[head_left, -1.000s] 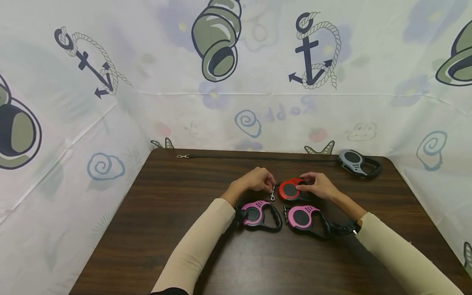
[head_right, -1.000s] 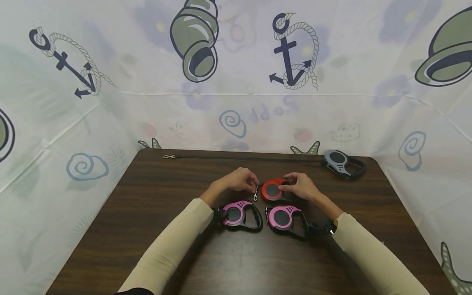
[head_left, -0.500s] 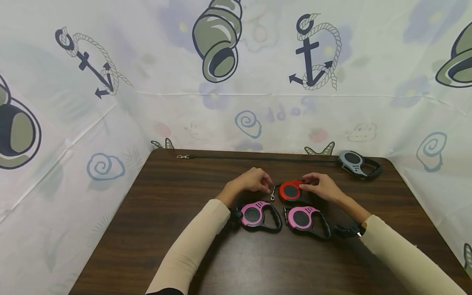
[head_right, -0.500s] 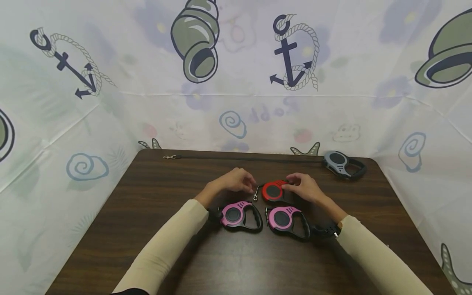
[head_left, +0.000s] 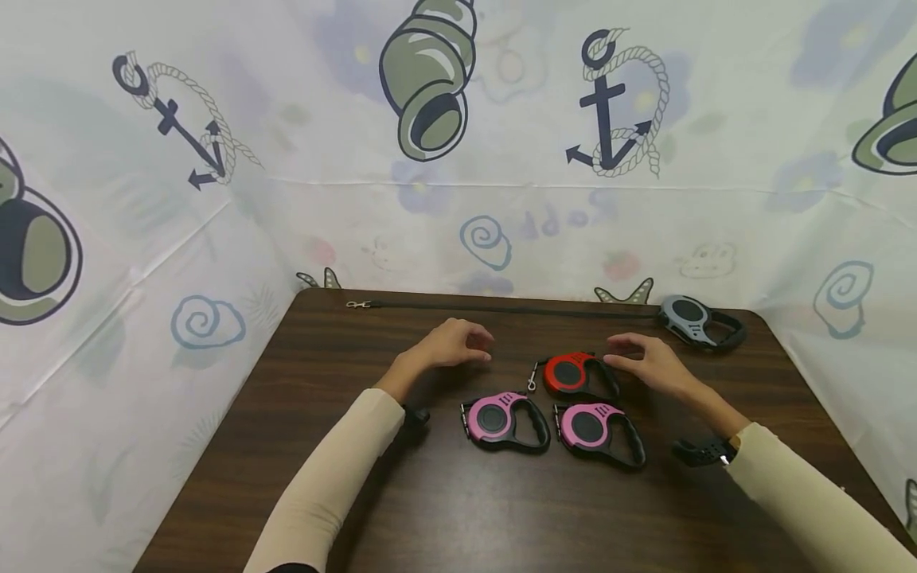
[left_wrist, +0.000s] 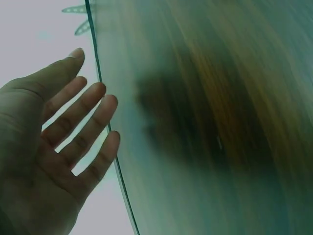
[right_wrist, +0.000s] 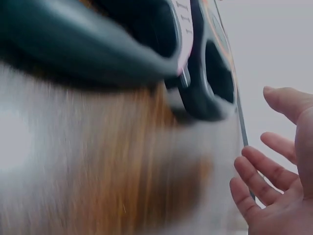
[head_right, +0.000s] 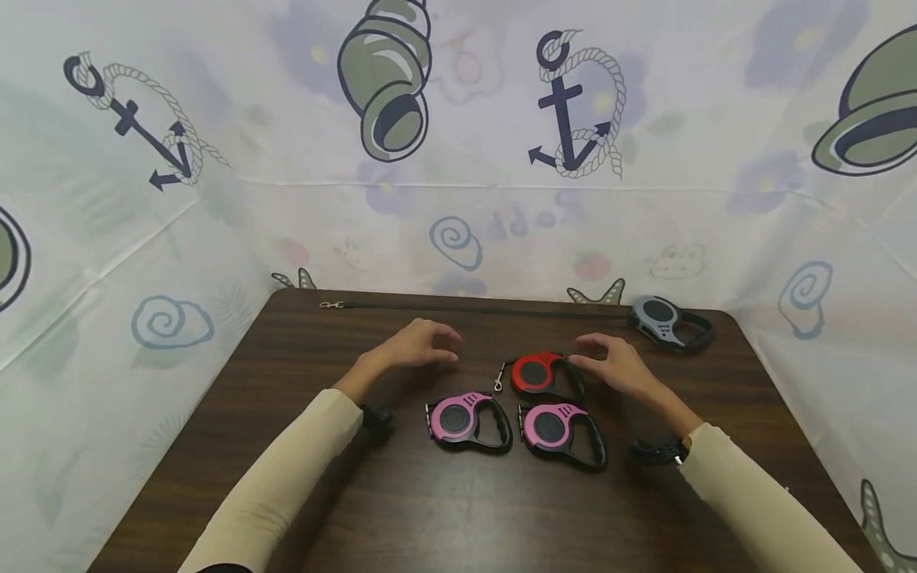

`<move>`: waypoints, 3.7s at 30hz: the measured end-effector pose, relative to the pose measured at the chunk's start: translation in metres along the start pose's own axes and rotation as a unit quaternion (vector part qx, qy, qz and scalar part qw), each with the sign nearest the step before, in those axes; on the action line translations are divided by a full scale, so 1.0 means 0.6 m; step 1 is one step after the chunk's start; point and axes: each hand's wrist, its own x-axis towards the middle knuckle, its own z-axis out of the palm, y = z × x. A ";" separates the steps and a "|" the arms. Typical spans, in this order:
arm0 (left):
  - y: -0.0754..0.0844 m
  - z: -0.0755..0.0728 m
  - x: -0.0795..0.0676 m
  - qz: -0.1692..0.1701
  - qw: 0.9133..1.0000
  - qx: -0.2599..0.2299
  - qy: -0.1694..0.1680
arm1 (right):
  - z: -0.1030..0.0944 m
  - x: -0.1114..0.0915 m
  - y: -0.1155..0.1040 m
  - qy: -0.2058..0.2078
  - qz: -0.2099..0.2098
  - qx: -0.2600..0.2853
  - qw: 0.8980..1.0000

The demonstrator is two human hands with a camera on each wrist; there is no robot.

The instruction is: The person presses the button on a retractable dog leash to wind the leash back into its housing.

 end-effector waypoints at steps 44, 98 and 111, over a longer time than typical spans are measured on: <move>-0.270 -0.119 -0.127 -0.155 0.974 0.089 0.141 | -0.122 -0.032 0.148 0.093 0.011 -0.243 0.965; -0.280 -0.141 -0.170 -0.084 0.983 0.068 0.146 | -0.131 -0.039 0.190 0.106 0.006 -0.304 0.947; -0.294 -0.140 -0.174 -0.061 0.986 0.070 0.140 | -0.136 -0.042 0.196 0.102 0.002 -0.300 0.948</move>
